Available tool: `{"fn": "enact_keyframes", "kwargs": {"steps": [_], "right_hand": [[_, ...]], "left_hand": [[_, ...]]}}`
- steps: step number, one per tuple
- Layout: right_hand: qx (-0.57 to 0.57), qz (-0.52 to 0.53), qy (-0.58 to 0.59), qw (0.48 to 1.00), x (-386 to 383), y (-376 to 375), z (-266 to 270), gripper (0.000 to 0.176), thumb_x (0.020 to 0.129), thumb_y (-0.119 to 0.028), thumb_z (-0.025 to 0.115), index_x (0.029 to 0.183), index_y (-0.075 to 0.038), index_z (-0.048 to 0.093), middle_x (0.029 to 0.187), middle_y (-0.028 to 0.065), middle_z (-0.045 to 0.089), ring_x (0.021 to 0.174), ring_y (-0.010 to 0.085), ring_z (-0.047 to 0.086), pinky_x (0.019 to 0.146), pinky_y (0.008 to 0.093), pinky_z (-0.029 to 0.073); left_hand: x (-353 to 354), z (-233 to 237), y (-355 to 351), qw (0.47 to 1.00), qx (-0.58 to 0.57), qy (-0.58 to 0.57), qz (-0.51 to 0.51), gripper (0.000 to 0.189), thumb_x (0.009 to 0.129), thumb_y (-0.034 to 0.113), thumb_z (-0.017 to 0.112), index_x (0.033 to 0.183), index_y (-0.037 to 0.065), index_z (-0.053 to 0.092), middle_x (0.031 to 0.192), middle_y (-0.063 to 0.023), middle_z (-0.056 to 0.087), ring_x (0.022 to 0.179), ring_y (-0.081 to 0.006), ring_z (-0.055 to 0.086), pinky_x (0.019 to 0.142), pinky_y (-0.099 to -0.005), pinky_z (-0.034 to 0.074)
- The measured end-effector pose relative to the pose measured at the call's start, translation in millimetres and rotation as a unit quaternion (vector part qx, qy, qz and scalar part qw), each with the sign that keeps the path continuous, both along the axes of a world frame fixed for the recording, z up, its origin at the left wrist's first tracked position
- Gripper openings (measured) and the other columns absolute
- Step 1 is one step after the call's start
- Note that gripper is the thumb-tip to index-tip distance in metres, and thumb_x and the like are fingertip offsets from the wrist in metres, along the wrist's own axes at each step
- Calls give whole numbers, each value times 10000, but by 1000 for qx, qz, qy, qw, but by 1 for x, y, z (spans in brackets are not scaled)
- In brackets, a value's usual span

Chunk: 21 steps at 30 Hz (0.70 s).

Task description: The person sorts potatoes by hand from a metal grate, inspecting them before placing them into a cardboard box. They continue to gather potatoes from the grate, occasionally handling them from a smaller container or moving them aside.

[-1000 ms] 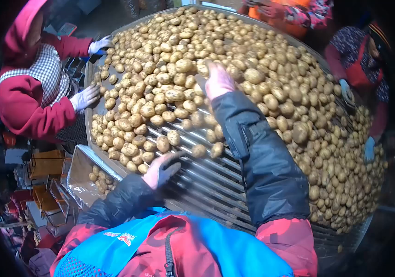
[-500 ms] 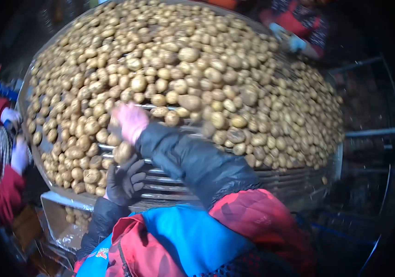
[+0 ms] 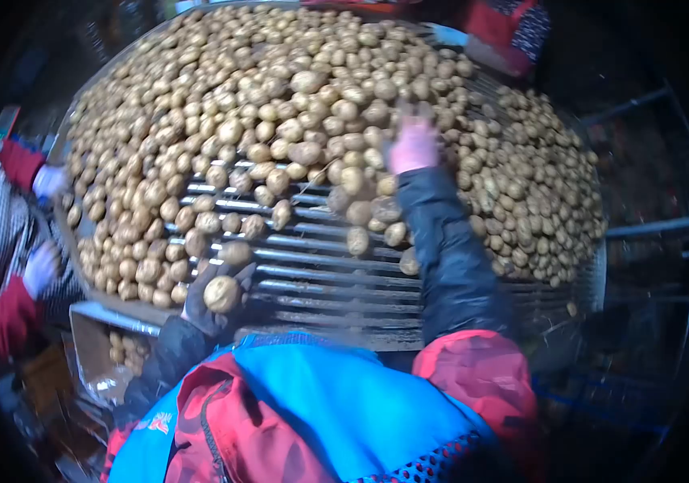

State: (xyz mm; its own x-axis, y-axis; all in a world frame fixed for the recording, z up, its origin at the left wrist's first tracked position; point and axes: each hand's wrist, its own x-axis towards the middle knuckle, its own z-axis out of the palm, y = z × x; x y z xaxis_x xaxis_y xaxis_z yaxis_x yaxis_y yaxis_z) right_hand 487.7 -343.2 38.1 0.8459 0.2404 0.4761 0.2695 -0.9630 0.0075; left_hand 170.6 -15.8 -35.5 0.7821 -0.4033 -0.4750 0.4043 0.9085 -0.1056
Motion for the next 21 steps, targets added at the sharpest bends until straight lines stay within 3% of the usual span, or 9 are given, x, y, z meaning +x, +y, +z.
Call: {"fn": "enact_keyframes", "kwargs": {"steps": [9,11,13,15,16,17,19,20,21], "right_hand": [[169,101,201,960,17,-36,-5,472,831,-279,800,1227,-63,660,1195,194,653,1116,328,636,982,394,508],[600,143,399,678,-23,-9,6,301,963,-142,662,1225,4,645,1153,121,653,1095,186,618,913,309,525],[544,263,444,661,-85,28,20,361,1027,-271,545,1304,-52,621,1233,114,637,950,151,657,774,293,586],[641,207,560,483,-127,59,32,452,992,-365,577,1367,-112,583,1276,76,617,974,140,651,812,310,589],[552,321,517,570,-156,85,1,571,948,-392,659,1415,-95,521,1261,69,607,1010,135,633,878,315,565],[664,206,669,263,-173,101,35,666,904,-321,751,1444,-65,457,1253,90,585,1070,155,611,938,327,540],[577,332,640,383,-187,115,18,752,850,-243,826,1448,-38,419,1249,115,568,1111,189,604,946,330,539],[561,349,632,405,-190,119,17,765,835,-220,840,1443,-32,417,1261,117,562,1121,192,599,949,331,539],[546,365,622,427,-192,123,15,778,819,-198,855,1438,-25,416,1273,120,555,1130,194,595,952,333,538]], "left_hand": [[-8,46,-27,988,153,-25,8,567,988,349,580,1496,131,455,1308,-144,629,1074,-307,661,913,-464,563],[-9,45,-32,980,188,-56,-26,554,991,339,582,1486,117,467,1234,-141,659,1063,-293,659,910,-440,561],[-3,66,-48,970,238,-24,-50,596,1014,444,536,1494,104,441,1148,-106,675,1014,-226,655,890,-396,551],[-7,81,-60,974,221,-20,-52,561,1023,459,516,1444,89,487,1112,-91,671,1028,-215,650,873,-362,559],[7,95,-60,919,356,-119,-125,514,1024,418,544,1412,85,492,1110,-80,653,1038,-219,650,871,-346,567],[7,96,-60,943,242,-204,-98,488,977,209,654,1406,77,464,1155,-73,629,1054,-192,644,887,-317,562],[-1,63,-50,866,424,-246,-98,663,839,-18,742,1428,74,450,1208,-76,617,1097,-160,627,916,-315,547],[-12,77,-45,650,638,-407,-73,726,754,-77,773,1409,70,496,1215,-68,622,1132,-133,607,932,-309,534],[-19,76,-46,650,644,-397,-66,726,754,-77,773,1409,70,496,1215,-68,622,1132,-133,607,932,-309,534]]}}
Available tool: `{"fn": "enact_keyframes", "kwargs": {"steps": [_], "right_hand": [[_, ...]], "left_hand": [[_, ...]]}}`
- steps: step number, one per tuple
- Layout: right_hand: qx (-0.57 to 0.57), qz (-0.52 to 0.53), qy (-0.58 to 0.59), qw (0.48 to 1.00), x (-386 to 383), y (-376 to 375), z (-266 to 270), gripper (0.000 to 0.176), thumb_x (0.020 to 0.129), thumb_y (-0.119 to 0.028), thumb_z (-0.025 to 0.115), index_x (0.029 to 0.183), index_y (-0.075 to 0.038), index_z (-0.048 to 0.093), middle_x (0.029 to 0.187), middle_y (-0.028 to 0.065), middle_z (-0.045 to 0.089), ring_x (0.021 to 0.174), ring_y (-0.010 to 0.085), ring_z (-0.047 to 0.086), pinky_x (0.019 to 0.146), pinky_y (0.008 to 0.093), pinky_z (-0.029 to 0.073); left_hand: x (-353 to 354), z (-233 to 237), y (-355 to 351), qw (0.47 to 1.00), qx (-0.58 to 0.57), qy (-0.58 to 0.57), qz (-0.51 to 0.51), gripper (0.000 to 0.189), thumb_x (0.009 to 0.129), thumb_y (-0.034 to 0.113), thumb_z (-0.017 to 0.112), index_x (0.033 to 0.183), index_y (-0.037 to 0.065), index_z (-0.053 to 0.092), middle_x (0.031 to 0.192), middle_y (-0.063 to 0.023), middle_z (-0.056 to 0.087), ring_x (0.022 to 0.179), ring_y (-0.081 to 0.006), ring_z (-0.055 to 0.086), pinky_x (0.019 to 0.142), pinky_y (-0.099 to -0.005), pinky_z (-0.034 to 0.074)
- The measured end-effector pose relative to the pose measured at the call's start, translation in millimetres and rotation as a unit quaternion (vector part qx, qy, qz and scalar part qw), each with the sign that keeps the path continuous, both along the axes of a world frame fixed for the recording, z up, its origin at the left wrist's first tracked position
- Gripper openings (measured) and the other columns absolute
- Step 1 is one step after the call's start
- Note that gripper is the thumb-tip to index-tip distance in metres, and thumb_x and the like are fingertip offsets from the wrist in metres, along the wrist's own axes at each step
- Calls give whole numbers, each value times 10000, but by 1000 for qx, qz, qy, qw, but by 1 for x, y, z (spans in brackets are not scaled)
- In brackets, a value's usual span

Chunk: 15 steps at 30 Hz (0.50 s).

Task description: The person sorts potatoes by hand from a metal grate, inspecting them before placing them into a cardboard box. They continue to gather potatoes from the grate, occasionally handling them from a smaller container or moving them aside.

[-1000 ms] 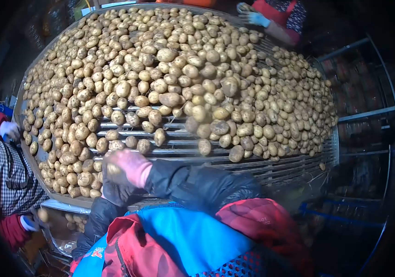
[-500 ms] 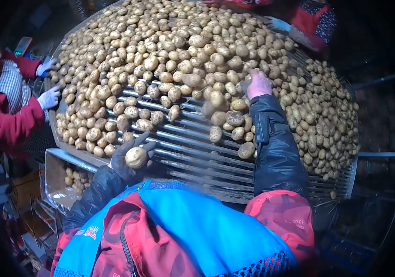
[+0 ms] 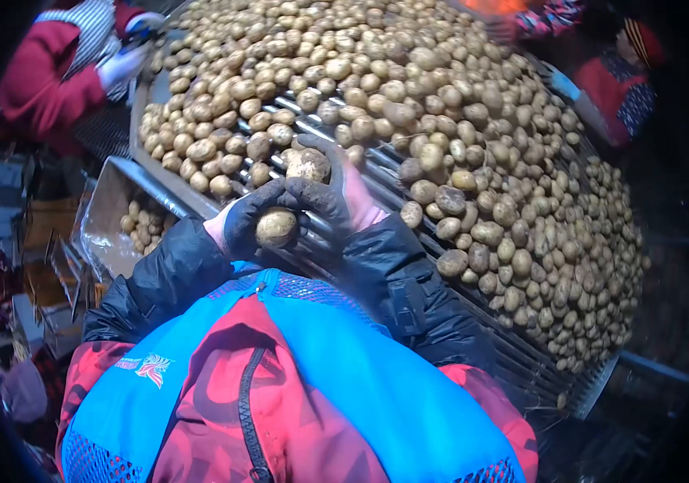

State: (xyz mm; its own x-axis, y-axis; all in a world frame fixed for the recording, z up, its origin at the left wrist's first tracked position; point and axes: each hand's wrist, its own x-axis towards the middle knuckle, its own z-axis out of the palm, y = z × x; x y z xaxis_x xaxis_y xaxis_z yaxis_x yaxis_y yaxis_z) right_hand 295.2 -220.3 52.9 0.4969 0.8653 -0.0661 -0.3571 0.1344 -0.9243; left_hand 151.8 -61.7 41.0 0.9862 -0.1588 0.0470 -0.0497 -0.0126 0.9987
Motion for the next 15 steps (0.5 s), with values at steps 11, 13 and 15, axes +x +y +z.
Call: {"fn": "enact_keyframes", "kwargs": {"steps": [11,13,15], "right_hand": [[-11,16,-124,992,-48,18,-29,330,950,-178,681,1221,5,639,1066,73,689,939,135,634,830,283,521],[-53,26,-157,986,-55,21,-17,286,945,-126,679,1194,12,650,1067,99,702,950,164,660,840,297,543],[-51,32,-139,989,-66,38,-8,249,959,-144,678,1149,18,680,1033,90,707,898,147,653,781,274,537]], "left_hand": [[-62,5,-23,989,-95,-28,107,407,926,-39,647,1308,83,577,1241,-42,628,1129,-146,606,943,-316,532],[-61,-19,-24,840,-509,179,62,329,956,54,660,1278,89,601,1220,-50,635,1122,-145,600,918,-305,516],[-69,-8,-30,800,-522,246,166,411,995,446,614,1205,96,670,1097,-38,719,913,-164,694,770,-323,577]]}}
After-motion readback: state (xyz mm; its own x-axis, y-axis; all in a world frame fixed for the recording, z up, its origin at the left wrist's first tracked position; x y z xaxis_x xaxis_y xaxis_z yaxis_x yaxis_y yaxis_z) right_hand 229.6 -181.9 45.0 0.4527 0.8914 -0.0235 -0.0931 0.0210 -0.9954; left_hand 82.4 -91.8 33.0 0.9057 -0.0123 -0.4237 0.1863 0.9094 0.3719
